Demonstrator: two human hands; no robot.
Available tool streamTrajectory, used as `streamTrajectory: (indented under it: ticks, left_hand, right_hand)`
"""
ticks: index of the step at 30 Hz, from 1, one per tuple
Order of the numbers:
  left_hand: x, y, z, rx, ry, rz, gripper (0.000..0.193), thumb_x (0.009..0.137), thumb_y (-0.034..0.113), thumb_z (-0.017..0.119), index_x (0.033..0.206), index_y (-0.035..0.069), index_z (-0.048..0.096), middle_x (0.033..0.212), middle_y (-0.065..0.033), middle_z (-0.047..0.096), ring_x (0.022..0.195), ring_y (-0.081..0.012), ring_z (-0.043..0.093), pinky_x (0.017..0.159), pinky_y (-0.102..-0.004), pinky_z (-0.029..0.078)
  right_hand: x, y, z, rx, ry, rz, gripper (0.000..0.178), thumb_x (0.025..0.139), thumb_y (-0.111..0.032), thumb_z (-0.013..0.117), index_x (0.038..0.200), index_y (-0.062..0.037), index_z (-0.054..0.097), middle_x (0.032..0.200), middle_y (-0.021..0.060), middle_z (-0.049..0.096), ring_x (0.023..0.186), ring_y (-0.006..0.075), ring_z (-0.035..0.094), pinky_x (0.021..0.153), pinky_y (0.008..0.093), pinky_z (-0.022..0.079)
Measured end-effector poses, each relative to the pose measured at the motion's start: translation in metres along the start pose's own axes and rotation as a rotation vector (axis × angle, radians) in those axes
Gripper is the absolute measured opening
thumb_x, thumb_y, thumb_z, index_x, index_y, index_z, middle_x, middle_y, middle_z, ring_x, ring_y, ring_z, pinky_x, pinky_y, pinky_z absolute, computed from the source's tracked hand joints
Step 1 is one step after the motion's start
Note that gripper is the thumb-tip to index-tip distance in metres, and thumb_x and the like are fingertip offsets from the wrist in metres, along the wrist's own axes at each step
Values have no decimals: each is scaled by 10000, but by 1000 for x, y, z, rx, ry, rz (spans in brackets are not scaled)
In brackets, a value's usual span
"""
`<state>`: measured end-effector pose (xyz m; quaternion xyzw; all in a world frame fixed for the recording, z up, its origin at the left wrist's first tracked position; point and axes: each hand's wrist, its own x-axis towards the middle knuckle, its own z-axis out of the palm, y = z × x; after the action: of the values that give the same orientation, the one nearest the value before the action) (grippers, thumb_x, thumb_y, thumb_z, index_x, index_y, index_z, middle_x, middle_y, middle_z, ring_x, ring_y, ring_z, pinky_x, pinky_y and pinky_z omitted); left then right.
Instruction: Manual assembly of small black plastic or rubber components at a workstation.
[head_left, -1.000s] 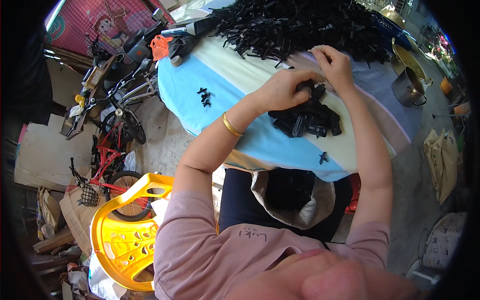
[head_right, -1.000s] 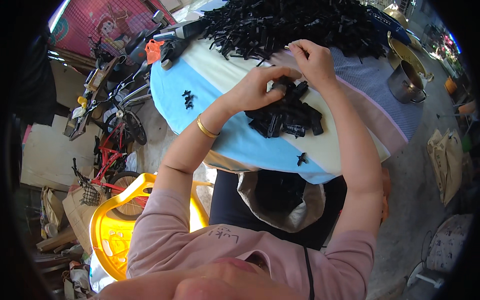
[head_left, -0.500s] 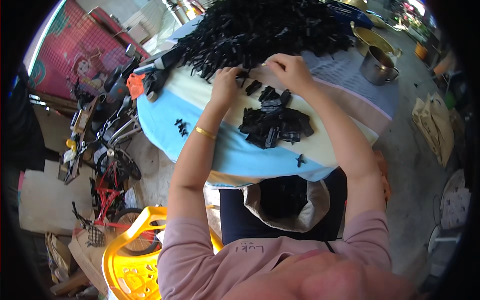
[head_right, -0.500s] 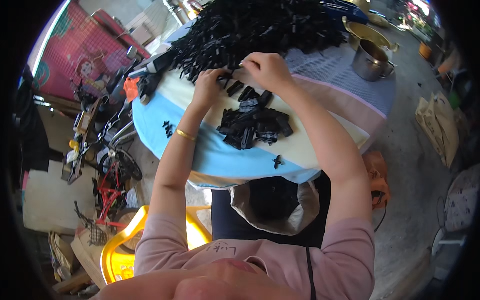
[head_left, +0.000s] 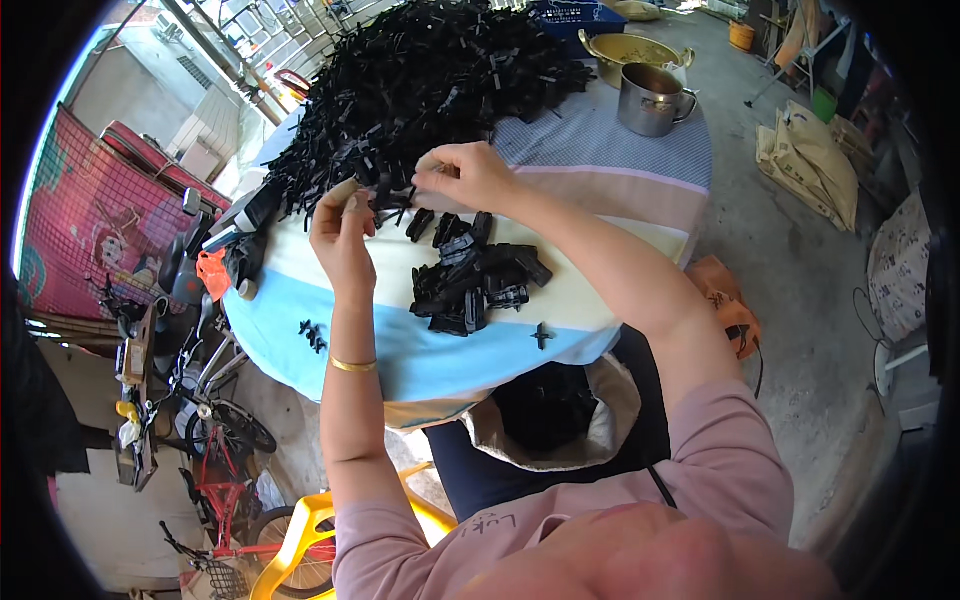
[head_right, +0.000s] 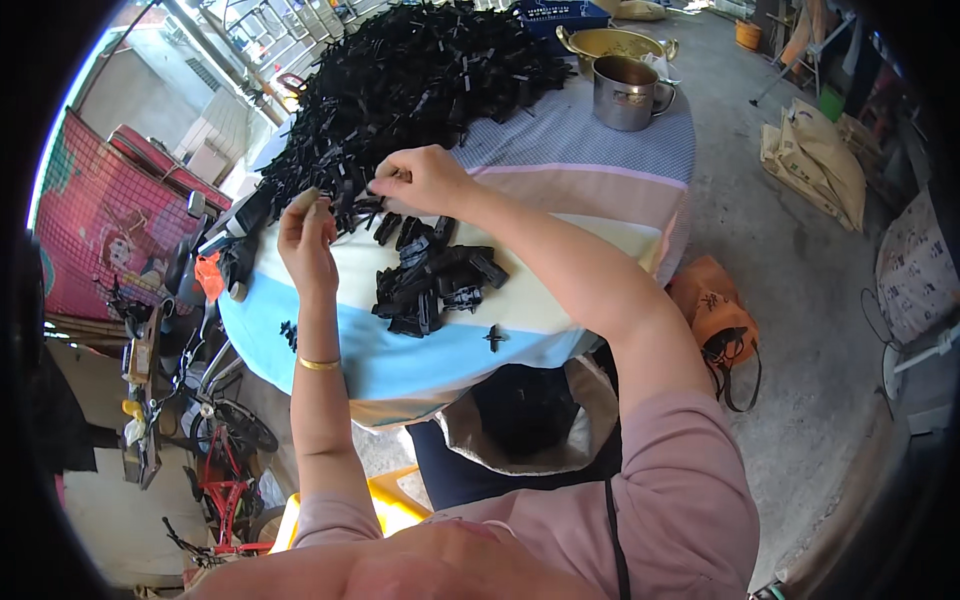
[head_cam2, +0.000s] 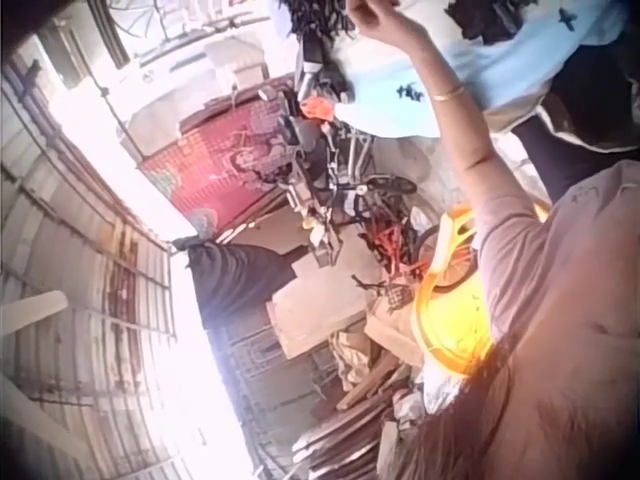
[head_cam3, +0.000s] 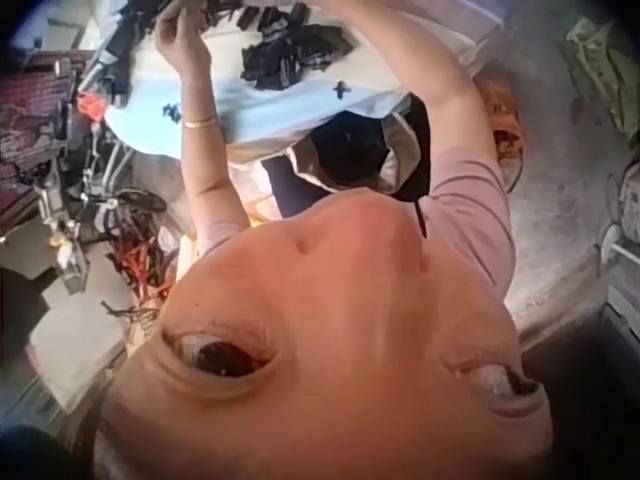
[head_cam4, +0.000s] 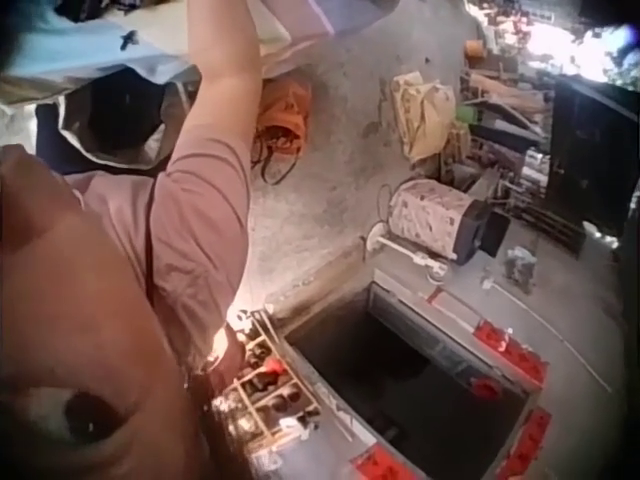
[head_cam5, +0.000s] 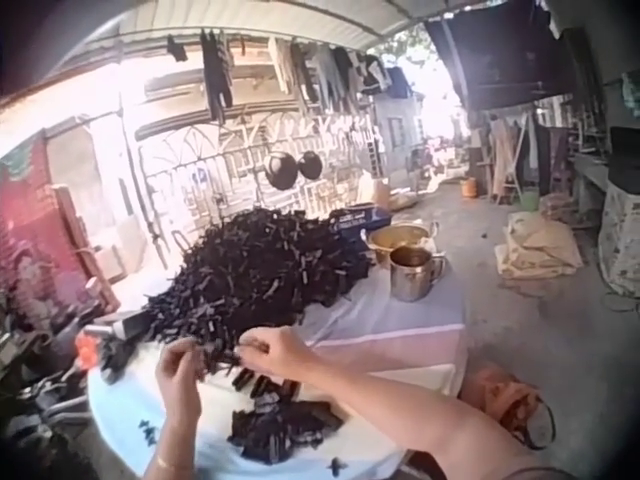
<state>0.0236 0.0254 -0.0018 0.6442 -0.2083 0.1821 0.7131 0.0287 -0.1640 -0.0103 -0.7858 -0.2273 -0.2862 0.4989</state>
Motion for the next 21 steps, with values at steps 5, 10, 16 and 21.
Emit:
streamTrajectory:
  ticks: [5, 10, 16, 21]
  left_hand:
    - [-3, 11, -4, -697, -33, -187, 202, 818, 53, 528, 1016, 10, 520, 861, -87, 579, 605, -74, 473, 455, -165, 346]
    - [0, 8, -7, -967, -177, -297, 284, 826, 91, 525, 1098, 37, 462, 961, -95, 558, 711, -117, 477, 492, -165, 365]
    - [3, 5, -19, -1147, -411, -243, 362, 825, 72, 518, 1170, 42, 412, 1061, -131, 532, 784, -150, 478, 546, -180, 391]
    - [6, 9, -10, -828, -160, -267, 395, 808, 29, 522, 1190, 54, 424, 1183, -136, 457, 1017, -211, 485, 848, -325, 449]
  right_hand:
    - [-1, -13, 4, 280, -303, 109, 373, 708, -258, 717, 982, -25, 615, 721, 25, 623, 611, 54, 520, 552, 213, 419]
    - [-2, -16, 1, 367, -283, 182, 297, 711, -199, 716, 932, -18, 632, 694, -6, 596, 638, 34, 511, 584, 189, 412]
    - [-4, -15, 9, 143, -377, 104, 165, 726, -99, 679, 860, -10, 644, 686, 9, 600, 630, 44, 516, 560, 190, 418]
    - [-1, -19, 7, 176, -92, 192, 114, 751, -45, 629, 859, -8, 638, 662, 12, 593, 585, 47, 506, 542, 188, 410]
